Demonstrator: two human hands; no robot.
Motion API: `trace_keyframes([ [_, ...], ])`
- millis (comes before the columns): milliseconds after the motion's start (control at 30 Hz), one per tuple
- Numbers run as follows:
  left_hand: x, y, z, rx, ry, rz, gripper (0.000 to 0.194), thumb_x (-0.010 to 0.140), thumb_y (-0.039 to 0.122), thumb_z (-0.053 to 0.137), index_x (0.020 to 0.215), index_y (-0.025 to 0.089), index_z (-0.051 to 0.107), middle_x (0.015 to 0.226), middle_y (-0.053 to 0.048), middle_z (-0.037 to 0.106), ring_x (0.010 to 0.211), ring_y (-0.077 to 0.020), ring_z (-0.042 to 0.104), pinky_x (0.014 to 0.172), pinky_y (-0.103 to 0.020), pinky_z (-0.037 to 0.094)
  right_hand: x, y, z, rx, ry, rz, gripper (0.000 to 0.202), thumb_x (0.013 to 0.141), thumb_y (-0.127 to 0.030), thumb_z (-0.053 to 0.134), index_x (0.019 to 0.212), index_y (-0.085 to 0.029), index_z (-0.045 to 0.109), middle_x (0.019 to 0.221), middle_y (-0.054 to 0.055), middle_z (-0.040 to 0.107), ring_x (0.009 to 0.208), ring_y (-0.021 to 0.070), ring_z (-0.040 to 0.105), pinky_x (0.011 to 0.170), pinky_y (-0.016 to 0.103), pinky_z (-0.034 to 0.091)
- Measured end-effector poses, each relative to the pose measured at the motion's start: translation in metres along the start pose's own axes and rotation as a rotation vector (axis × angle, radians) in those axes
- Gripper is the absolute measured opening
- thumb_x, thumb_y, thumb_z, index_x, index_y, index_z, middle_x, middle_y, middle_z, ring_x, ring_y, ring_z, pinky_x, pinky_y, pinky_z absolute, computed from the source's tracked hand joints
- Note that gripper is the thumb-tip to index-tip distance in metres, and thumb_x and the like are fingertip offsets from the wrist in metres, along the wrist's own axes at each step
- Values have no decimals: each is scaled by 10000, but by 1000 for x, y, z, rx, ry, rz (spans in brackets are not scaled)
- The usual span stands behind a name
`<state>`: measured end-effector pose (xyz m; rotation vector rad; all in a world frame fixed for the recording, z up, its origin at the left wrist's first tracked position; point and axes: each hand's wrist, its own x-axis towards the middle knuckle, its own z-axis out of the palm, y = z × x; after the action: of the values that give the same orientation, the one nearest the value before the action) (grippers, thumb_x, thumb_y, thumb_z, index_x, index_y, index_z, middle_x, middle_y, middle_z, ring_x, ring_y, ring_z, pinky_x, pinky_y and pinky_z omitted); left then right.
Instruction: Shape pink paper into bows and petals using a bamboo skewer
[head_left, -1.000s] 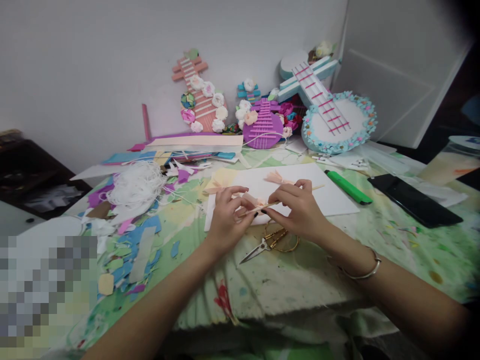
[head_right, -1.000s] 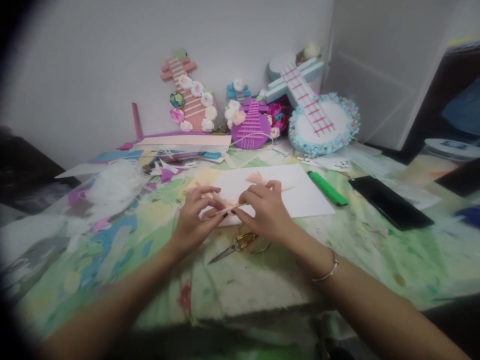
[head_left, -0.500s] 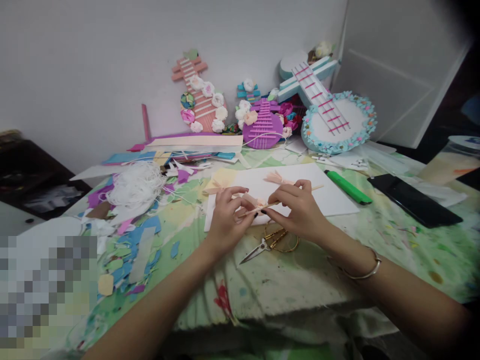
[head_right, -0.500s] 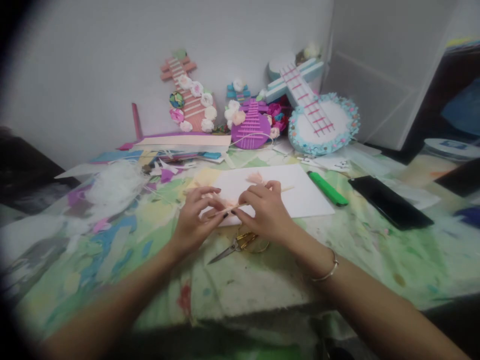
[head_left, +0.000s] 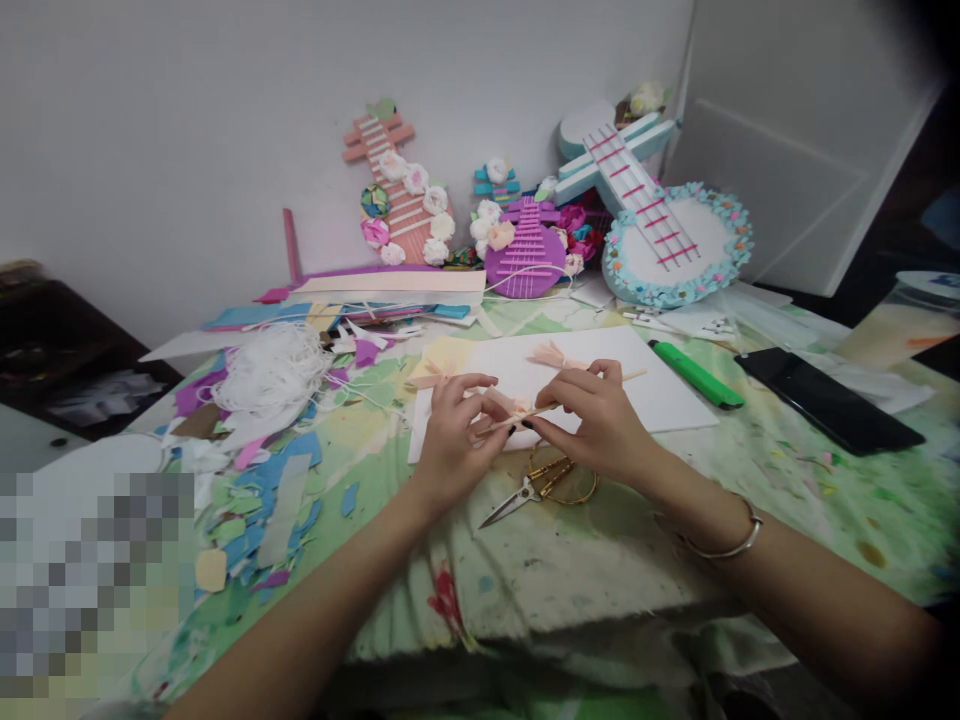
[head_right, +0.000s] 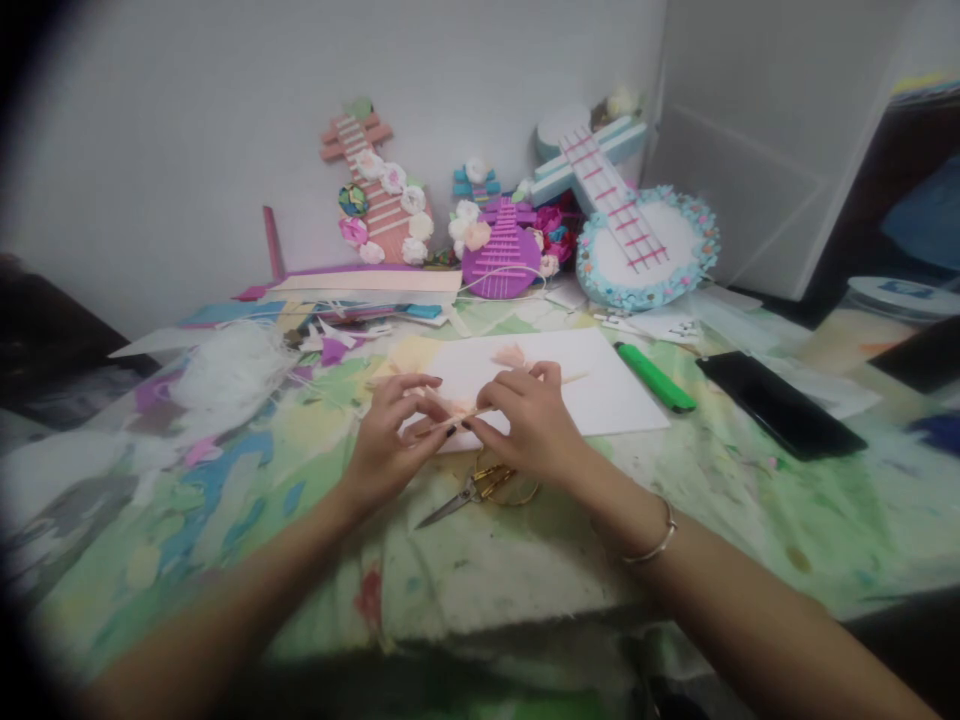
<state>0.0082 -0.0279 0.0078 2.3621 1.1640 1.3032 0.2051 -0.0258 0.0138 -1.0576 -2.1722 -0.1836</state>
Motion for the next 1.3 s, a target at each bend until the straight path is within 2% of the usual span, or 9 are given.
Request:
trace_keyframes([
  [1300, 0, 1, 0, -6, -4, -5, 78, 754, 140, 617, 726, 190, 564, 1075, -77, 571, 1077, -235, 502, 939, -444, 402, 1, 0, 0, 8, -19, -6, 134, 824, -305, 566, 761, -186, 558, 767, -6, 640, 726, 136, 570, 789, 344, 237],
])
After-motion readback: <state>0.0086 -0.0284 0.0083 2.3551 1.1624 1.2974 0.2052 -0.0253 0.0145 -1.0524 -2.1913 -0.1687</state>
